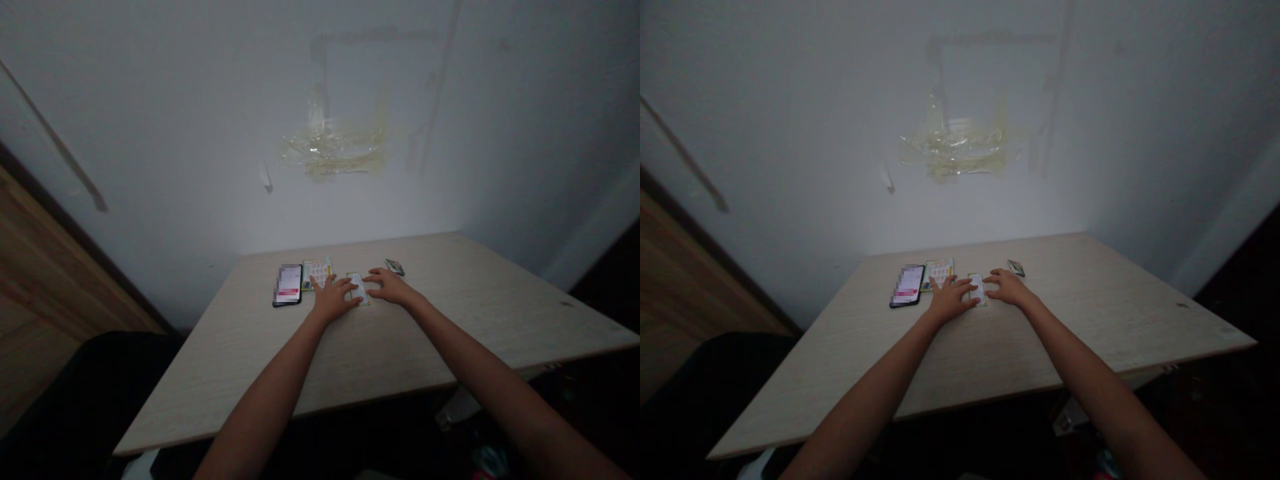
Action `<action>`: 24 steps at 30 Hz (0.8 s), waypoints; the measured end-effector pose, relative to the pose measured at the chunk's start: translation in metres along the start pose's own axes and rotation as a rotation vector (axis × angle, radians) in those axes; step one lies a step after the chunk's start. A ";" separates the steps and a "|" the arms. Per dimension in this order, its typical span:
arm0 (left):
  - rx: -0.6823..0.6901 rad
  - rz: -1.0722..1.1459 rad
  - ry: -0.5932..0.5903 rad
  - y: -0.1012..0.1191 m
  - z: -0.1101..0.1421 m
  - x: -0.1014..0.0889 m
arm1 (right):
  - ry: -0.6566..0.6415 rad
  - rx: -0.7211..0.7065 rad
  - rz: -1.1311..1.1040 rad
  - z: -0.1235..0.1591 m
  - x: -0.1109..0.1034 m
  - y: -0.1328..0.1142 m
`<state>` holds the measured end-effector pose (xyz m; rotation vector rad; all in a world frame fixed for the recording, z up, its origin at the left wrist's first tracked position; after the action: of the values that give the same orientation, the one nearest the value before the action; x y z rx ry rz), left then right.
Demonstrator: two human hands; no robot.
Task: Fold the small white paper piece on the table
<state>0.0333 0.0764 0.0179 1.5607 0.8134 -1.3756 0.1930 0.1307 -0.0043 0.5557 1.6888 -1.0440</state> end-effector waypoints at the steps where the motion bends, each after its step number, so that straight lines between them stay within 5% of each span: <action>1: 0.002 0.001 0.003 0.000 0.000 0.000 | -0.010 -0.008 -0.009 0.000 0.001 0.000; 15: -0.006 0.007 -0.005 -0.001 0.002 0.000 | -0.151 -0.019 -0.089 0.010 0.010 0.001; 24: 0.000 0.001 -0.006 0.001 0.003 -0.001 | -0.126 -0.040 -0.086 0.016 0.006 -0.003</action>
<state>0.0331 0.0735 0.0196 1.5567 0.8093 -1.3793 0.1965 0.1147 -0.0103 0.3857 1.6301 -1.0822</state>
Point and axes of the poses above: each hand's wrist, its own z-axis away from the middle knuckle, its own x-axis out of the palm, y = z × x, the point moved 9 cm from there along -z, towards the middle knuckle, and after that the axes turned 11 degrees about -y, right-handed, at the moved point
